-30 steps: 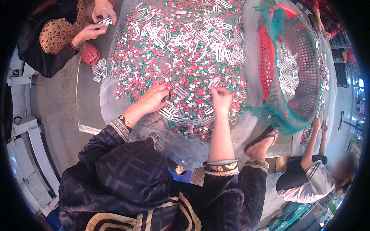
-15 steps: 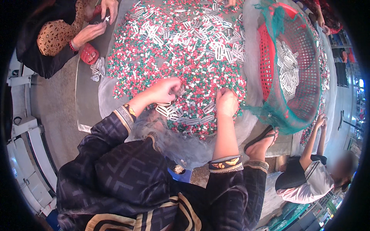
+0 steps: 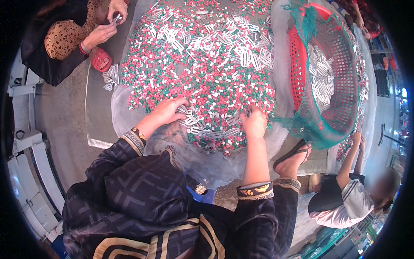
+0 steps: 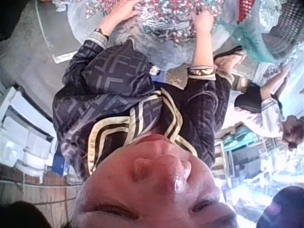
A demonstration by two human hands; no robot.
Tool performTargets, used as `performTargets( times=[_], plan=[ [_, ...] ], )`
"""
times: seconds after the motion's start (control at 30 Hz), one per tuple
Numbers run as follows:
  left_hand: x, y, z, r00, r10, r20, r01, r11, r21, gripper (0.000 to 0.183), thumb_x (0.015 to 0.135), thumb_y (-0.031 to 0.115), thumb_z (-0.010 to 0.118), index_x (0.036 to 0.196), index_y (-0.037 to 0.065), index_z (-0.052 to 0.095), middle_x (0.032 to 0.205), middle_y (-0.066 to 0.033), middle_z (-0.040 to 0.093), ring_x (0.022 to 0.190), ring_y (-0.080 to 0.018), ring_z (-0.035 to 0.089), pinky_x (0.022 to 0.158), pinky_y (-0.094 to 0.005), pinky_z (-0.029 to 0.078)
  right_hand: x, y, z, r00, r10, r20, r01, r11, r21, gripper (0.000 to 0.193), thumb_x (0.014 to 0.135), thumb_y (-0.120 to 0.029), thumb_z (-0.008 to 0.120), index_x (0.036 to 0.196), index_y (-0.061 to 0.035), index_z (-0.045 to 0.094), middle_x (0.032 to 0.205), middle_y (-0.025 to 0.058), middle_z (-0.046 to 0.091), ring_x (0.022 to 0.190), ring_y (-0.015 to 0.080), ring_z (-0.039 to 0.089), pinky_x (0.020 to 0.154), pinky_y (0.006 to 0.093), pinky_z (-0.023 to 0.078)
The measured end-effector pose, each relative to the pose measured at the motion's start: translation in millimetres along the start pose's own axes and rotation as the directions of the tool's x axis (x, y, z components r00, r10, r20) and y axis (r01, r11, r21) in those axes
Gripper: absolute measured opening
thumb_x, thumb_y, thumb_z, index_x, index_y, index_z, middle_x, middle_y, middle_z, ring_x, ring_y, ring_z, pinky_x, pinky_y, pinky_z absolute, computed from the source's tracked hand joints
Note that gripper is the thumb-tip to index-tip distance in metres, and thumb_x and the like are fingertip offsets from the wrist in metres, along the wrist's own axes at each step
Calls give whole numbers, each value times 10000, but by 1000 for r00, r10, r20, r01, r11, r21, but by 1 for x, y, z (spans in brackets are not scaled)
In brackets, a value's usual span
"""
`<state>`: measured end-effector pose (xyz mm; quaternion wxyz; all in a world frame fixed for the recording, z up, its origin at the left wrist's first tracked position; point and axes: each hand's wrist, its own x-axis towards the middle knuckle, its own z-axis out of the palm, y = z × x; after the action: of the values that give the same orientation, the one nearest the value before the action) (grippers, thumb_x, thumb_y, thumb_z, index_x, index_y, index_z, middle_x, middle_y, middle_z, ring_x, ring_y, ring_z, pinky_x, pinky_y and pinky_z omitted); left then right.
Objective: The person sorts through a large pile of hair clips on the floor, picking up and organizing several silver and green clips by hand.
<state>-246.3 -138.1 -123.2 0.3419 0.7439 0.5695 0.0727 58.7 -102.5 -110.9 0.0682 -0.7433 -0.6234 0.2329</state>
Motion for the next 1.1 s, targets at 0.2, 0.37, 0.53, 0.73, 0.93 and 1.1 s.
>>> performTargets(
  times=[0.2,0.37,0.53,0.73,0.93,1.1],
  plan=[
    [8,-12,-12,992,-43,117,90,896,-435,270,652,187,784,842,72,630,827,-46,654,763,-154,631,678,-301,490,-7,34,5,961,178,213,-273,467,841,114,785,-144,668,823,-46,622,768,22,622,633,155,585,566,294,478],
    [10,-23,-26,958,-66,278,286,246,-926,173,765,63,703,902,42,598,870,-64,660,789,-154,646,715,-286,528,-26,35,11,863,-60,501,-501,-228,835,139,805,-111,658,914,-79,578,645,-37,484,530,108,471,470,225,401],
    [13,-15,-19,934,-30,356,353,235,-906,164,786,63,681,920,41,590,883,-77,661,773,-170,652,703,-298,547,-30,10,25,985,-116,128,36,864,503,380,718,-179,750,1041,-62,587,685,7,548,594,145,539,548,274,446],
    [13,6,-8,948,-125,292,178,971,-161,402,633,278,787,954,74,658,856,-92,670,817,-213,651,711,-338,503,-26,-23,-3,985,-82,152,85,996,-16,615,621,-271,799,1172,-170,543,1049,118,617,954,296,606,805,396,486],
    [23,28,-9,958,49,283,27,966,-258,304,643,199,753,911,99,648,863,-96,663,835,-246,645,719,-341,499,-15,-11,0,970,-194,150,221,956,-193,410,711,-254,719,1091,-172,591,982,101,602,843,312,625,718,420,504],
    [33,13,-29,993,-118,-3,118,993,6,315,660,254,765,901,110,623,820,-76,644,799,-271,624,676,-397,480,-3,-4,2,970,-237,42,241,946,-217,209,781,-213,642,977,-140,632,905,86,575,755,306,628,660,428,507]
  ],
)
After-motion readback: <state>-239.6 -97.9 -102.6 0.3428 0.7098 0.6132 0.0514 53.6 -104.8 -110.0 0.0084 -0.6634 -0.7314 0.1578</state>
